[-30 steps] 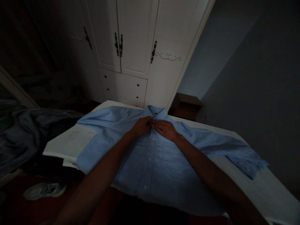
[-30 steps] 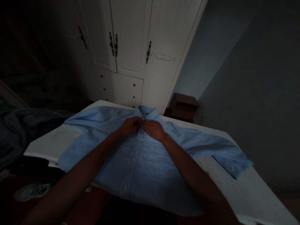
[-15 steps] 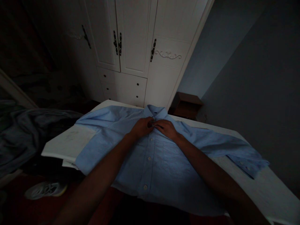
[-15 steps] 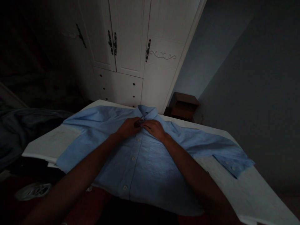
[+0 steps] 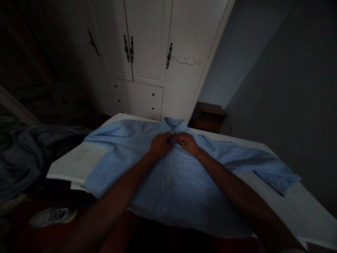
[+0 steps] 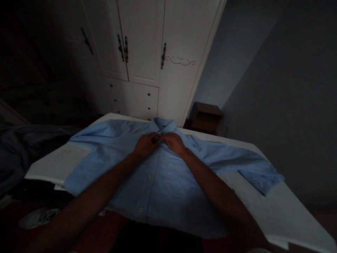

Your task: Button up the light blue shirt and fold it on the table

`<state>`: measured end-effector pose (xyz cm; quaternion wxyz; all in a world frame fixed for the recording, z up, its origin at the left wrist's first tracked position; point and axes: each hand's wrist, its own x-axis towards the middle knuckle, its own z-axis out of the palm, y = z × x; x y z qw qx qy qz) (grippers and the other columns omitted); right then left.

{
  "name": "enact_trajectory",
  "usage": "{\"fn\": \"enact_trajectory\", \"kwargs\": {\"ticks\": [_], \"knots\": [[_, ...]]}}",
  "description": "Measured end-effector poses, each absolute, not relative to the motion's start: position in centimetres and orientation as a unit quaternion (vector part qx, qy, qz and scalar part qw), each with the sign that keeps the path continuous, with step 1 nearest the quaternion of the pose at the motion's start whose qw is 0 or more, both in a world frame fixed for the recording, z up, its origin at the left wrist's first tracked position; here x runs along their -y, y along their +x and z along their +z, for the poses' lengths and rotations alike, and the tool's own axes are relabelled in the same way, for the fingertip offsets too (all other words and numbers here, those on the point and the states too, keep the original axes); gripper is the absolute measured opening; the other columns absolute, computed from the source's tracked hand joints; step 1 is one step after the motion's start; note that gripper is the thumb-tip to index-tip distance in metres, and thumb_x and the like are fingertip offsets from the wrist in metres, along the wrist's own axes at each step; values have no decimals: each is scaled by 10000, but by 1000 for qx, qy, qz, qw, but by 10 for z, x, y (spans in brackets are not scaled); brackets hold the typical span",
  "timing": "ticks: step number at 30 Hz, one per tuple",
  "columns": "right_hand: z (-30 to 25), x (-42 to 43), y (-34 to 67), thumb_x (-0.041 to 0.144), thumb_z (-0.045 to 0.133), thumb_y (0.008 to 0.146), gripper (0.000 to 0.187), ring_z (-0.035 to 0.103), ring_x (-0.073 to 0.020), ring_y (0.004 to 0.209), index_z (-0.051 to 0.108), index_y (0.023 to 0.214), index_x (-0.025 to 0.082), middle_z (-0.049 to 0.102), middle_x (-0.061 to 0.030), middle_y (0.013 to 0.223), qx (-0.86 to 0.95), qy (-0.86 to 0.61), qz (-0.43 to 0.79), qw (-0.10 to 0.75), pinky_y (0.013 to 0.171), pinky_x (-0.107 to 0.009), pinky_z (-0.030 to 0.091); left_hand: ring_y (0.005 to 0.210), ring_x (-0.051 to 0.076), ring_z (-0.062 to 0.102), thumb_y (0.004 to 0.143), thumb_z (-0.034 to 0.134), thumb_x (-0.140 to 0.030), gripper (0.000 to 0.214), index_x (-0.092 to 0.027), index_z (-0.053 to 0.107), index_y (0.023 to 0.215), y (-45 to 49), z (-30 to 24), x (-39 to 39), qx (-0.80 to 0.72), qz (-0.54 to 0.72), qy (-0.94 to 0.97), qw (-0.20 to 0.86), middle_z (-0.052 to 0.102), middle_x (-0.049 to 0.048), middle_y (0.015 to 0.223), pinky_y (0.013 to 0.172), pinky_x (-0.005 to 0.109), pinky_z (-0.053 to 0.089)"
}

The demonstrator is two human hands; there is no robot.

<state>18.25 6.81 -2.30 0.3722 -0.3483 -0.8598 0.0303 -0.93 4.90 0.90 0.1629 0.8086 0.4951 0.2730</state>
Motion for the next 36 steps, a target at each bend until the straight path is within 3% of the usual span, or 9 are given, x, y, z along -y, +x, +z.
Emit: {"fn": "enact_trajectory", "kwargs": {"ticks": [11,19,28,33,36], "knots": [[-20,-66,182,142,491,915,242,673,-178,868,719,903,223,743,-44,894,843,-377,36,383,849,-339,512,997,221,661,870,567,-222,242,-228,652,1096,-6,7,-42,-491,286,815,111,716,57,1088,864,302,494],[-21,-66,182,207,501,946,230,675,-182,900,725,898,232,744,-45,925,837,-386,42,385,872,-348,514,903,205,685,880,569,-247,236,-220,667,1093,-4,6,-42,-519,293,793,125,744,49,974,817,300,510],[-14,-60,178,313,570,935,164,609,-190,1043,667,1037,228,649,-71,1062,831,-377,24,409,927,-330,502,867,199,702,836,606,-203,260,-205,673,1087,-5,5,-44,-523,320,773,166,758,44,941,812,306,527],[2,-57,171,289,624,891,118,628,-174,864,706,901,205,658,-54,899,789,-454,56,410,796,-292,515,848,194,701,831,609,-207,240,-210,675,1061,-6,4,-45,-522,334,766,172,757,41,916,799,303,529],[17,-61,169,235,637,847,115,606,-121,609,723,803,173,666,-12,705,740,-527,218,357,598,-234,487,836,197,702,831,608,-217,219,-205,676,1039,-6,4,-45,-521,345,761,172,757,45,909,786,307,530]]}}
